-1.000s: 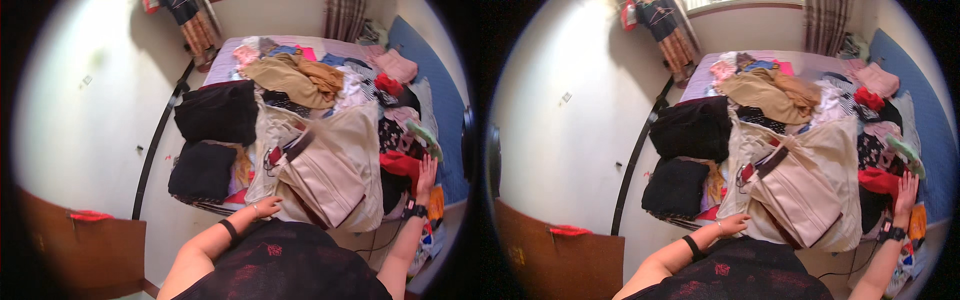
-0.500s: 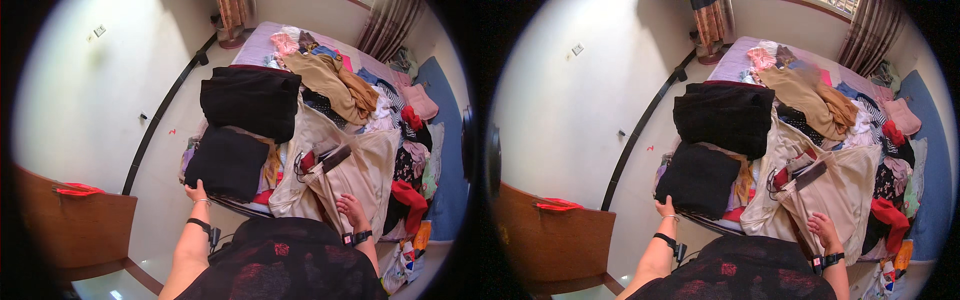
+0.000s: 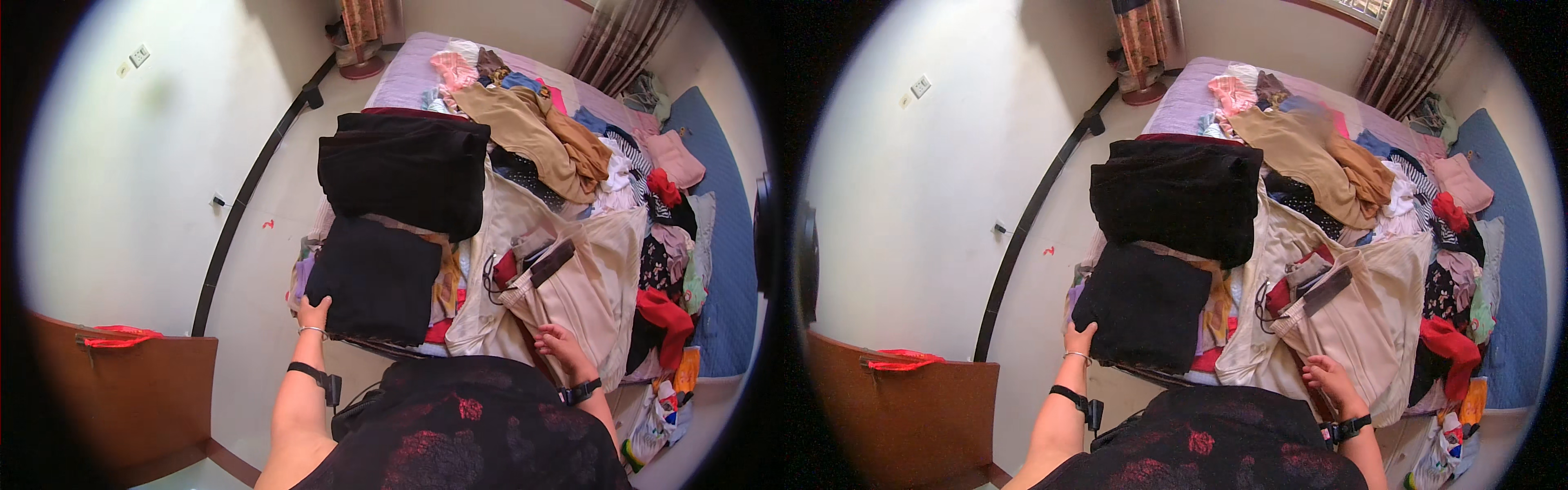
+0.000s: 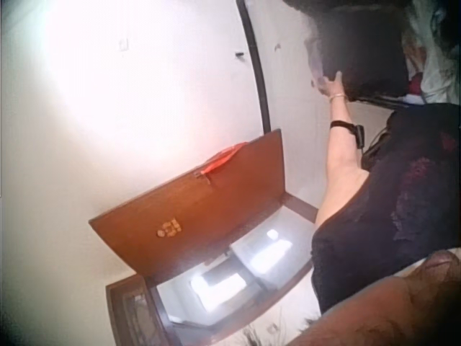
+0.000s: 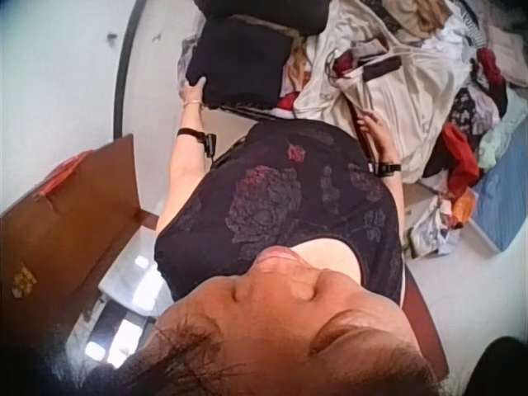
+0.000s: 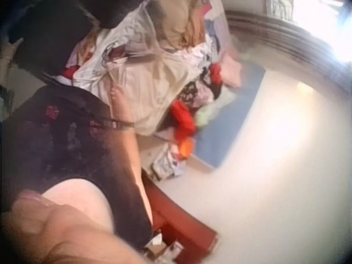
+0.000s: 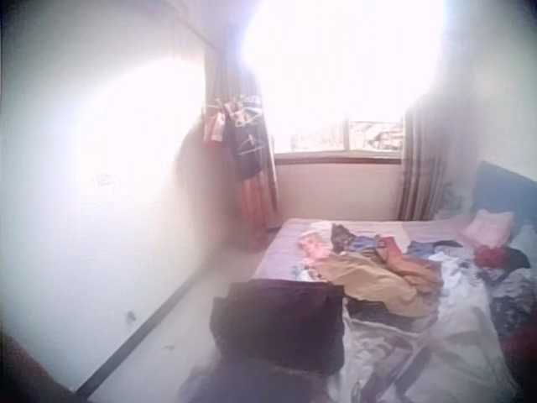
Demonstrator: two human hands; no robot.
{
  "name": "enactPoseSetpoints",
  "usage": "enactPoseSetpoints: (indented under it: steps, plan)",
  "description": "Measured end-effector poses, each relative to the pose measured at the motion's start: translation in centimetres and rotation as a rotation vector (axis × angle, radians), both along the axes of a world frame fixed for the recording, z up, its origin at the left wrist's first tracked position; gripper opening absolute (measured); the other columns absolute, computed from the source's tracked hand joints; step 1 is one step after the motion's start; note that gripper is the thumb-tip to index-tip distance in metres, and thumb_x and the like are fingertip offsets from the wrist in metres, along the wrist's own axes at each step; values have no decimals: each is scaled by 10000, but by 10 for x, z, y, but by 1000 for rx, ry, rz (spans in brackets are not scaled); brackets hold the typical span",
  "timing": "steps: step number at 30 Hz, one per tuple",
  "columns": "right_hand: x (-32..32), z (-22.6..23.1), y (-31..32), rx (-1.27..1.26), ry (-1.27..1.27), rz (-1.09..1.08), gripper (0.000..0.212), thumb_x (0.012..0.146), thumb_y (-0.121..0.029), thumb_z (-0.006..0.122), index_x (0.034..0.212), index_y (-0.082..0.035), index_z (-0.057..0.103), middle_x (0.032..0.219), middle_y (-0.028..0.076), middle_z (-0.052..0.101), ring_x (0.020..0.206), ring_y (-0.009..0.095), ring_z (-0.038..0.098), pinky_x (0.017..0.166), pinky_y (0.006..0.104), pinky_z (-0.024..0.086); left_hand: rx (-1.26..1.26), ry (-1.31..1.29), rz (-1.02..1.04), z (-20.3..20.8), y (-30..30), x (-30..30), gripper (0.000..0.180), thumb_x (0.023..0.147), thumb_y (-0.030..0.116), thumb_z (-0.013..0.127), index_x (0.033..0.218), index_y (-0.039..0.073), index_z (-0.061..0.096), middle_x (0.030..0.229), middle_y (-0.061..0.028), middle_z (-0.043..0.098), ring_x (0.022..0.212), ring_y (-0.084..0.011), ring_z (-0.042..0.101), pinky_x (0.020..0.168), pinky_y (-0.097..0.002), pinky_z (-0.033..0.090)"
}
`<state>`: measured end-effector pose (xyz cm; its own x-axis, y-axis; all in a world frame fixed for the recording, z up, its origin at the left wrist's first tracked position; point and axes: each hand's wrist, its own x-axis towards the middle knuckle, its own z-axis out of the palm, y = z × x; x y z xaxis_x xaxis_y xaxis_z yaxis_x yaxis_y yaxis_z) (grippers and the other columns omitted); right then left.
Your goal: Fold various items of clothing on a bed.
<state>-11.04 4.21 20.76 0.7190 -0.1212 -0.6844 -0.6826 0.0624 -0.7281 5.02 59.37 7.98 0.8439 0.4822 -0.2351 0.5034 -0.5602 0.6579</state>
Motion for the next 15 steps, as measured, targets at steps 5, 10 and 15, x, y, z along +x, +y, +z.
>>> enactPoseSetpoints:
  steps: [5,10,15]
  plan:
    - [9,11,4,-11,12,127,382,872,-202,563,1196,-22,471,1059,101,579,894,141,570,749,262,467,-118,-208,-212,55,-59,3,496,707,207,682,1094,-55,516,1019,-202,615,939,-322,596,838,-364,455]
    - [69,17,42,57,-114,519,430,881,-222,561,1240,-7,462,1094,96,575,965,146,548,806,266,452,-163,-262,-539,90,-142,-7,460,729,225,671,1100,-9,531,1011,-205,605,952,-342,591,820,-374,469]
    - [135,12,105,127,-84,723,589,860,-314,587,1309,3,377,1170,113,539,1005,174,533,836,303,454,-177,-370,-746,103,-196,-22,497,739,235,678,1144,-1,511,1086,-196,576,1010,-331,565,855,-366,460]
